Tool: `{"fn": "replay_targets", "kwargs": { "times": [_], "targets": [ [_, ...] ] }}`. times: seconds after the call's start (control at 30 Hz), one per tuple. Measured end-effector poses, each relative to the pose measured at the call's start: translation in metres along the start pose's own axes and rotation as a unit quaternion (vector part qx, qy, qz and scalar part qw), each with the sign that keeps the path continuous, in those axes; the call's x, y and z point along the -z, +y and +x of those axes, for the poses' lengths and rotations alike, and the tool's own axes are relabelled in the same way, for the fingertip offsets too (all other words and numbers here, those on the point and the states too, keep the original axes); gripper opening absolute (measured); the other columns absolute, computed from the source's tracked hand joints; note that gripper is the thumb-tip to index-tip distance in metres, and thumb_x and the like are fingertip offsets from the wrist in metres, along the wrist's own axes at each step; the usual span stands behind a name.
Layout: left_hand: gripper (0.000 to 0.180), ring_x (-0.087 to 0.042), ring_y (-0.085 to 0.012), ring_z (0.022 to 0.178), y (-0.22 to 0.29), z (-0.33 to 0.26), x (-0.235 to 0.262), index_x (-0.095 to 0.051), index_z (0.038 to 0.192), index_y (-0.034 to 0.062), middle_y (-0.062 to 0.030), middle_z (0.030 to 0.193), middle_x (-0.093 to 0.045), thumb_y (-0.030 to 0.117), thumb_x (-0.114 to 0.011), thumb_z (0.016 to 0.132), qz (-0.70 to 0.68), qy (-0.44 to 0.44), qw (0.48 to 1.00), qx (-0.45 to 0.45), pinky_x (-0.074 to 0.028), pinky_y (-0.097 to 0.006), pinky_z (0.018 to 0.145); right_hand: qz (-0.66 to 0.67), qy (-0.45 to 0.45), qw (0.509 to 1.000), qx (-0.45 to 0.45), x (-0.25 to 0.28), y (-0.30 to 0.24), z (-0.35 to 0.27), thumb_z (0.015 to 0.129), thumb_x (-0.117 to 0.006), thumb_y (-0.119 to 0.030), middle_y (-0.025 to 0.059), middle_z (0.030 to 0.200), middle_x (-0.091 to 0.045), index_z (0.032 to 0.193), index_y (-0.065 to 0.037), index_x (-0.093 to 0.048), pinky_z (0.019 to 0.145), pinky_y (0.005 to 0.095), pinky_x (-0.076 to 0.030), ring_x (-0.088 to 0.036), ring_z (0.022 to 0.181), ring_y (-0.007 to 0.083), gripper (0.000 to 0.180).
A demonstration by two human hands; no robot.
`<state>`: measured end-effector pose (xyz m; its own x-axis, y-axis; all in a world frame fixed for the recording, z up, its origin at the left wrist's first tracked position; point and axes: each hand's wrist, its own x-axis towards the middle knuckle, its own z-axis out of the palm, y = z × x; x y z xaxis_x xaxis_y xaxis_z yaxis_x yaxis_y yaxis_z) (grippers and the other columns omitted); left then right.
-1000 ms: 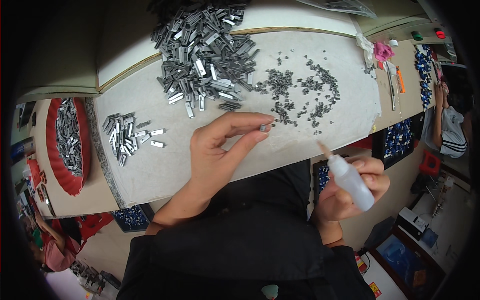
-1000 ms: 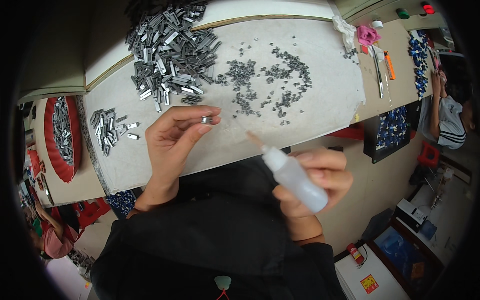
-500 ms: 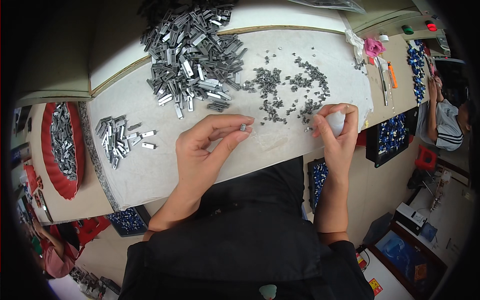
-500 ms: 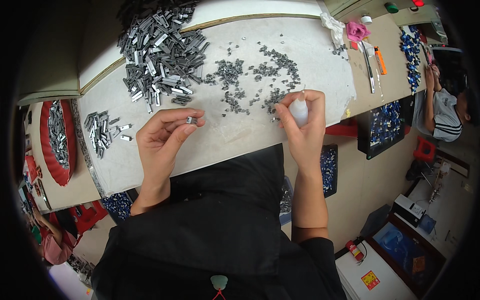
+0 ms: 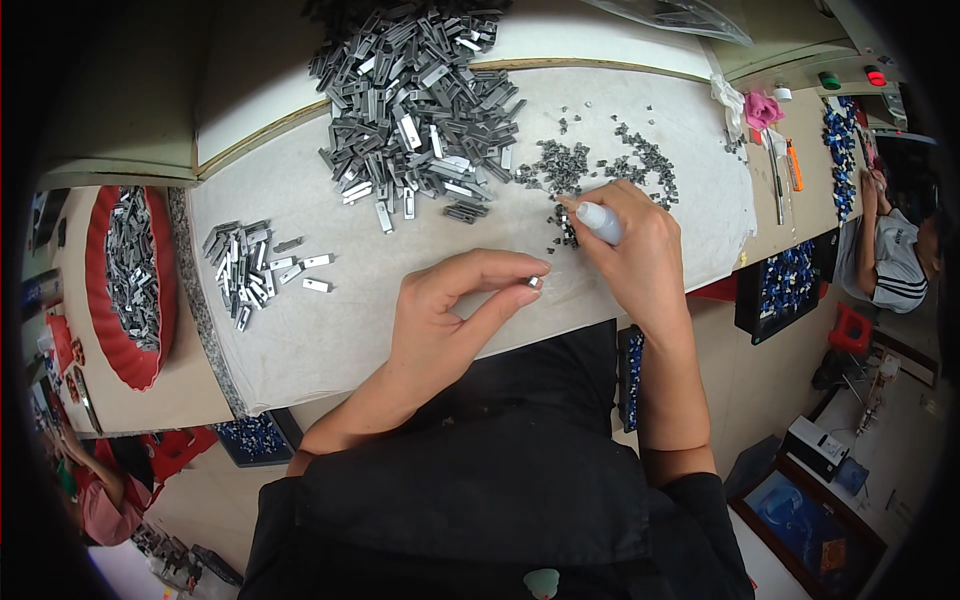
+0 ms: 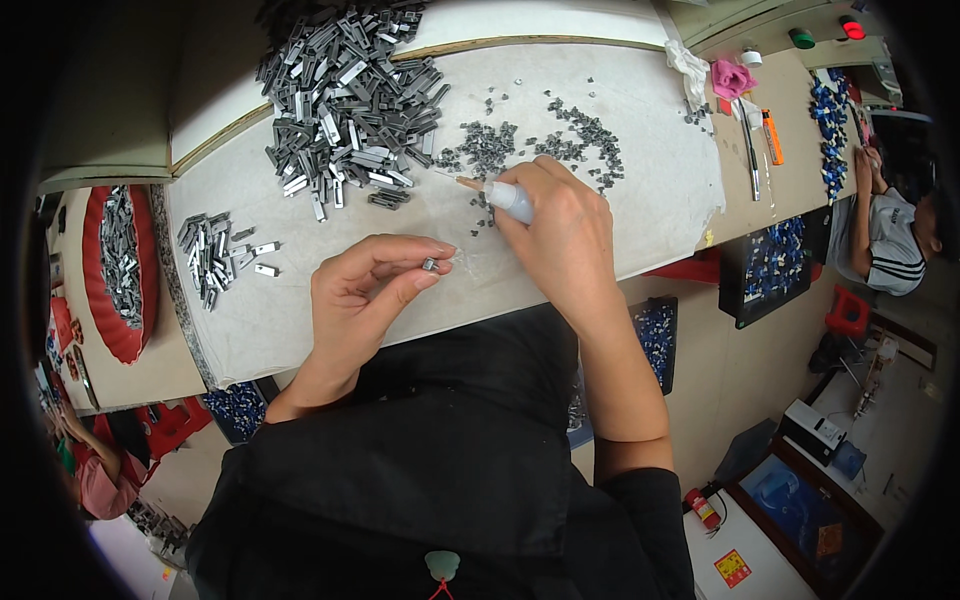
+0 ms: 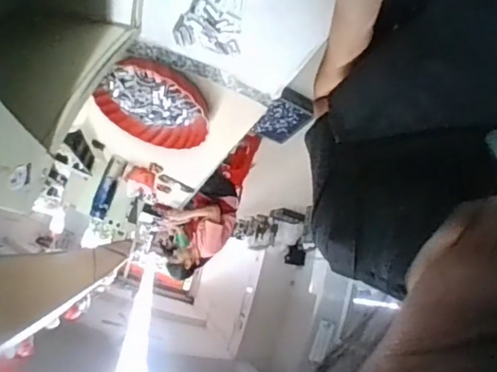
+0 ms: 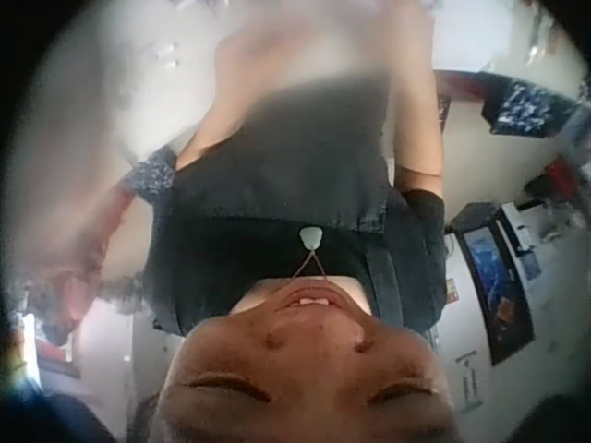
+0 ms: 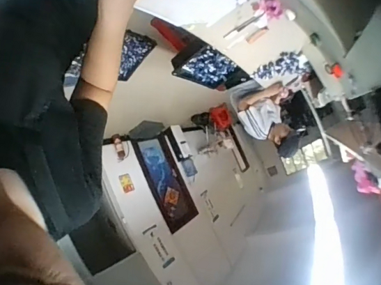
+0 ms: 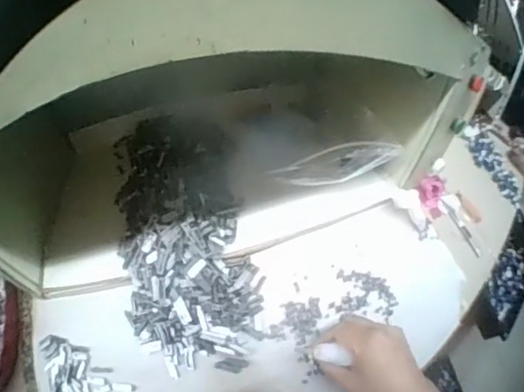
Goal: The person applies glue from a glue bottle to small metal components and then assembles them by hand.
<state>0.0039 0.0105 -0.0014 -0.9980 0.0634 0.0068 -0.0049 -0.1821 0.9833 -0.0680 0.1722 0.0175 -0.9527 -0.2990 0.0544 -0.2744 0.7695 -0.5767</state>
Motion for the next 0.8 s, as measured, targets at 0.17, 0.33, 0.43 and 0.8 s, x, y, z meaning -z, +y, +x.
{"fn": "replay_targets", "kwargs": {
  "times": [0.17, 0.33, 0.43, 0.8],
  "targets": [
    [0.015, -0.061, -0.0123, 0.078, -0.0012, -0.0018, 0.0008, -0.061, 0.089, -0.0002, -0.0077, 0.084, -0.063, -0.002, -0.06, 0.074, 0.0, 0.013, 1.0, -0.009, -0.047, -0.022, 0.068, -0.023, 0.005, 1.0, 0.001, -0.0032, 0.0006, 0.0018, 0.062, -0.062, -0.004, 0.0098, 0.071, -0.055, 0.076, -0.002, -0.059, 0.056, 0.0338, -0.043, -0.056, 0.062, 0.0275, 0.014],
    [0.016, -0.061, -0.0116, 0.075, -0.0009, -0.0018, 0.0011, -0.062, 0.089, 0.001, -0.0065, 0.083, -0.064, -0.001, -0.06, 0.073, 0.01, 0.011, 1.0, -0.019, -0.047, -0.022, 0.066, -0.024, 0.035, 0.999, 0.004, -0.0055, -0.003, 0.0008, 0.062, -0.063, -0.004, 0.0101, 0.072, -0.055, 0.076, -0.002, -0.058, 0.055, 0.0336, -0.043, -0.056, 0.062, 0.0272, 0.015],
    [0.017, -0.061, -0.0122, 0.074, -0.0004, -0.0018, 0.0014, -0.062, 0.089, 0.0013, -0.0067, 0.083, -0.063, -0.001, -0.06, 0.073, 0.011, 0.01, 1.0, -0.018, -0.047, -0.022, 0.066, -0.042, 0.044, 0.998, 0.014, -0.0084, -0.0045, 0.0022, 0.061, -0.063, -0.003, 0.0103, 0.072, -0.055, 0.076, -0.002, -0.058, 0.055, 0.0332, -0.043, -0.055, 0.061, 0.027, 0.016],
    [0.017, -0.059, -0.0162, 0.083, 0.003, -0.0016, 0.0067, -0.058, 0.092, -0.0034, -0.0127, 0.092, -0.061, -0.008, -0.055, 0.075, 0.04, -0.029, 0.999, -0.018, -0.047, -0.025, 0.074, -0.034, 0.021, 0.999, 0.024, -0.0055, -0.0007, 0.0058, 0.061, -0.063, -0.002, 0.01, 0.071, -0.054, 0.076, -0.001, -0.056, 0.055, 0.0333, -0.043, -0.055, 0.062, 0.0274, 0.017]
  ]
}}
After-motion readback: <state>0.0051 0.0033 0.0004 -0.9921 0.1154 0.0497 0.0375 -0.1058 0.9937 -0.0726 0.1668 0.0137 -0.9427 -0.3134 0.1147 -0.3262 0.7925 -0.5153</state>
